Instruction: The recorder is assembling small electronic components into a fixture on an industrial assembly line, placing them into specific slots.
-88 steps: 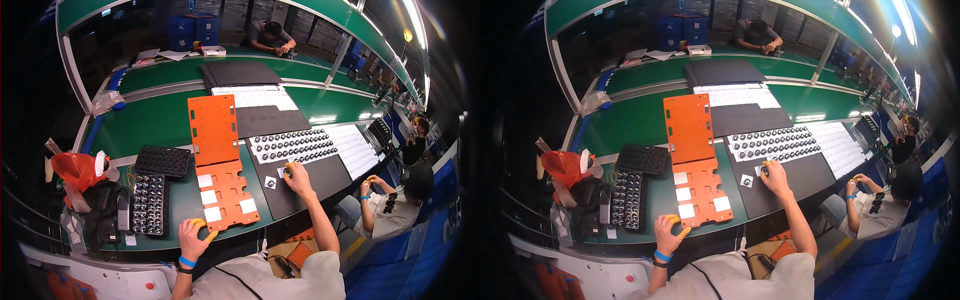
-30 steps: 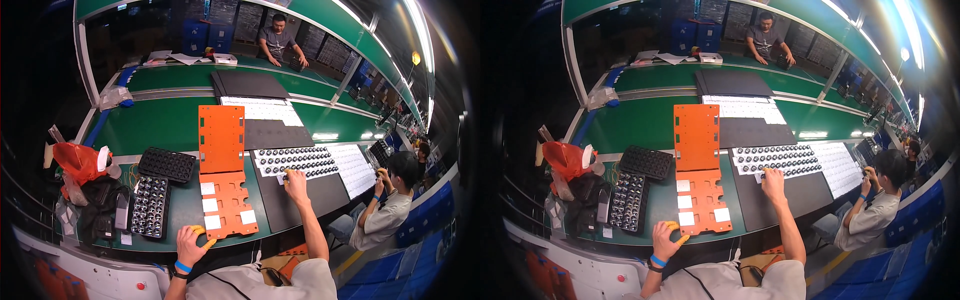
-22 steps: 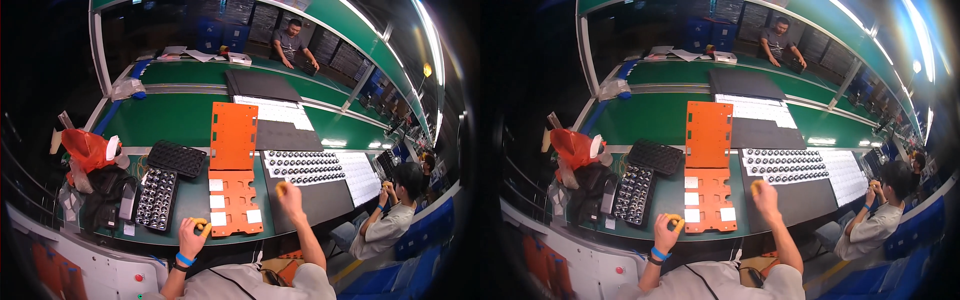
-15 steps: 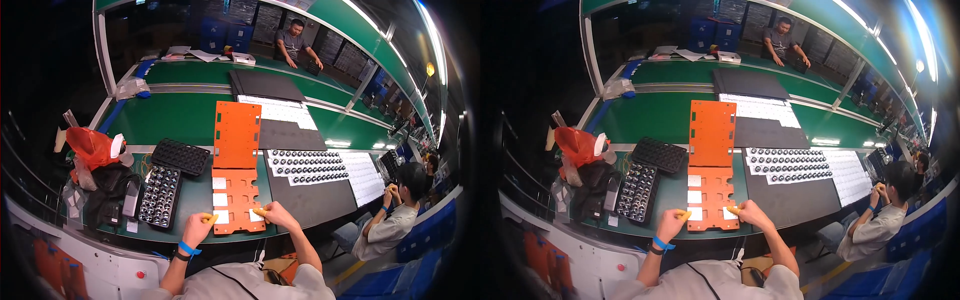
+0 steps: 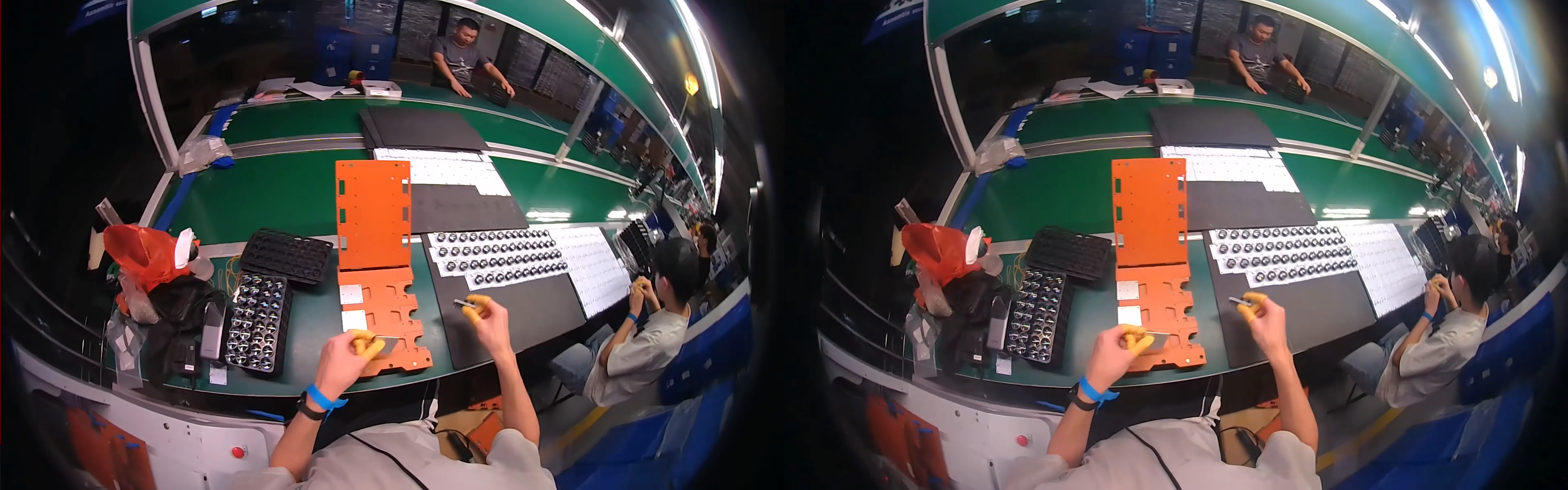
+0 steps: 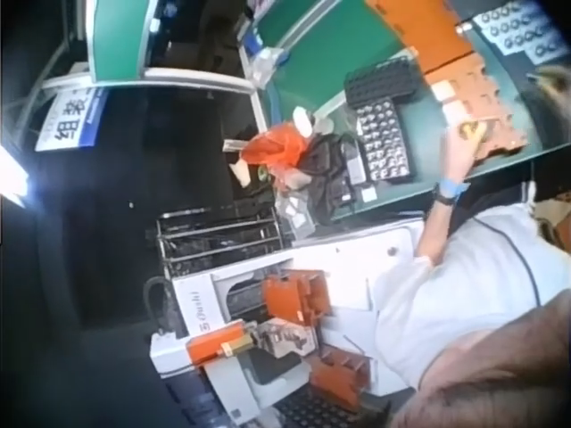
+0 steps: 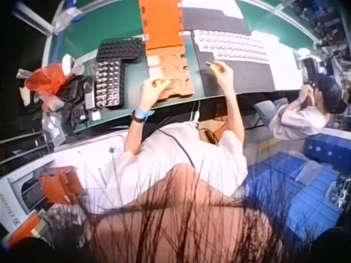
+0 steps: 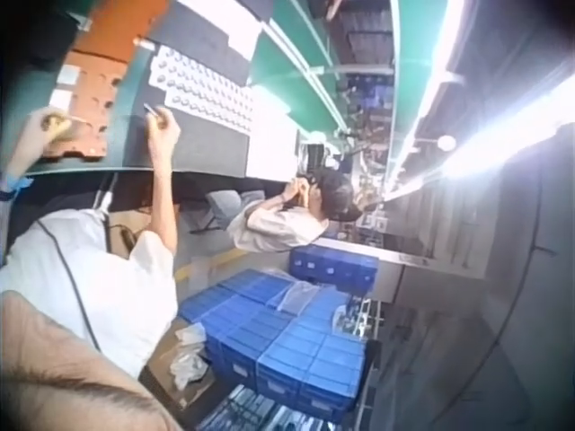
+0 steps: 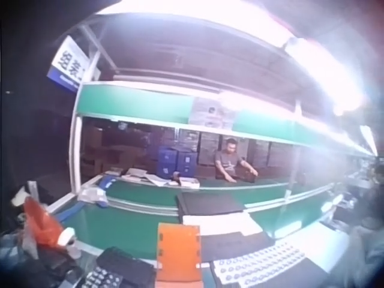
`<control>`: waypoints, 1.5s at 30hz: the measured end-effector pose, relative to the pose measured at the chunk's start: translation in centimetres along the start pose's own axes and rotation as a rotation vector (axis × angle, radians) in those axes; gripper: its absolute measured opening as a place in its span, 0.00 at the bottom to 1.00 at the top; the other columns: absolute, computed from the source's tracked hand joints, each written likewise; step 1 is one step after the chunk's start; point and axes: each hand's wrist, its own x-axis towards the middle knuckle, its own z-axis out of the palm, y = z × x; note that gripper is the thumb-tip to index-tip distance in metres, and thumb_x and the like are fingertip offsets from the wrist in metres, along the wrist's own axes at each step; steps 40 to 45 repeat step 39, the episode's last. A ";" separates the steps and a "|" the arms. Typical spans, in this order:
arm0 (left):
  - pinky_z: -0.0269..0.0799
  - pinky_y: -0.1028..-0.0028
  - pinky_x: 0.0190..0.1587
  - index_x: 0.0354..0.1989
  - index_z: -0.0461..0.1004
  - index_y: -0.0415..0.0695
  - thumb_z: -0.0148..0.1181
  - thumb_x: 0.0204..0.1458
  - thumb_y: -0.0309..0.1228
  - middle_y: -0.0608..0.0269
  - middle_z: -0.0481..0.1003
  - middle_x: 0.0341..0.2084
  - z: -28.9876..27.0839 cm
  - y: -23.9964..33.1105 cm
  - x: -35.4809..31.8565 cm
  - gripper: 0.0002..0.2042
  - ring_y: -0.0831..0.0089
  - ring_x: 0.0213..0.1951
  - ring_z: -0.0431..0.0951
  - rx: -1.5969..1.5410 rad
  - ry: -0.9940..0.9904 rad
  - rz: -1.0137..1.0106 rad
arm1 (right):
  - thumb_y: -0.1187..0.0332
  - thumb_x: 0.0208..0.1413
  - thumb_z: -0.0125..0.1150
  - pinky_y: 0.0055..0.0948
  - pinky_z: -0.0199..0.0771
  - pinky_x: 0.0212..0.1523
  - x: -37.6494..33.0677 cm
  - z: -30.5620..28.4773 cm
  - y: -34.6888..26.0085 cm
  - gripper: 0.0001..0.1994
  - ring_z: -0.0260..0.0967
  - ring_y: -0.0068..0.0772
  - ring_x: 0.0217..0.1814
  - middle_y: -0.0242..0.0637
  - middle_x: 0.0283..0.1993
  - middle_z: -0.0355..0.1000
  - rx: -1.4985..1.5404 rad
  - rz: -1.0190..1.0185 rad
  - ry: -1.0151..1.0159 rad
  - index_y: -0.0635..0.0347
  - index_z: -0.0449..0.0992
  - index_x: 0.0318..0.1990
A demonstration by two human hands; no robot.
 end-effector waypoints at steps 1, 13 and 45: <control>0.77 0.70 0.32 0.40 0.81 0.38 0.74 0.51 0.35 0.57 0.80 0.26 0.8 2.1 0.1 0.15 0.67 0.27 0.81 0.040 -0.011 0.096 | 0.73 0.54 0.72 0.27 0.71 0.29 0.5 -0.8 1.8 0.18 0.68 0.22 0.25 0.33 0.27 0.76 -0.087 -0.030 0.060 0.63 0.80 0.53; 0.74 0.65 0.41 0.37 0.73 0.41 0.65 0.46 0.25 0.58 0.72 0.34 14.8 4.2 8.7 0.10 0.60 0.43 0.75 0.629 -0.119 0.845 | 0.65 0.51 0.75 0.40 0.72 0.53 -1.5 -3.3 4.4 0.18 0.69 0.48 0.51 0.43 0.45 0.74 -0.463 -0.176 0.146 0.63 0.82 0.47; 0.74 0.59 0.47 0.40 0.77 0.42 0.71 0.48 0.35 0.54 0.77 0.35 16.7 -0.4 10.6 0.14 0.54 0.42 0.78 0.361 -0.437 0.551 | 0.67 0.46 0.74 0.46 0.68 0.53 7.3 0.9 3.6 0.18 0.64 0.50 0.52 0.45 0.46 0.69 -0.746 -0.400 0.139 0.61 0.82 0.46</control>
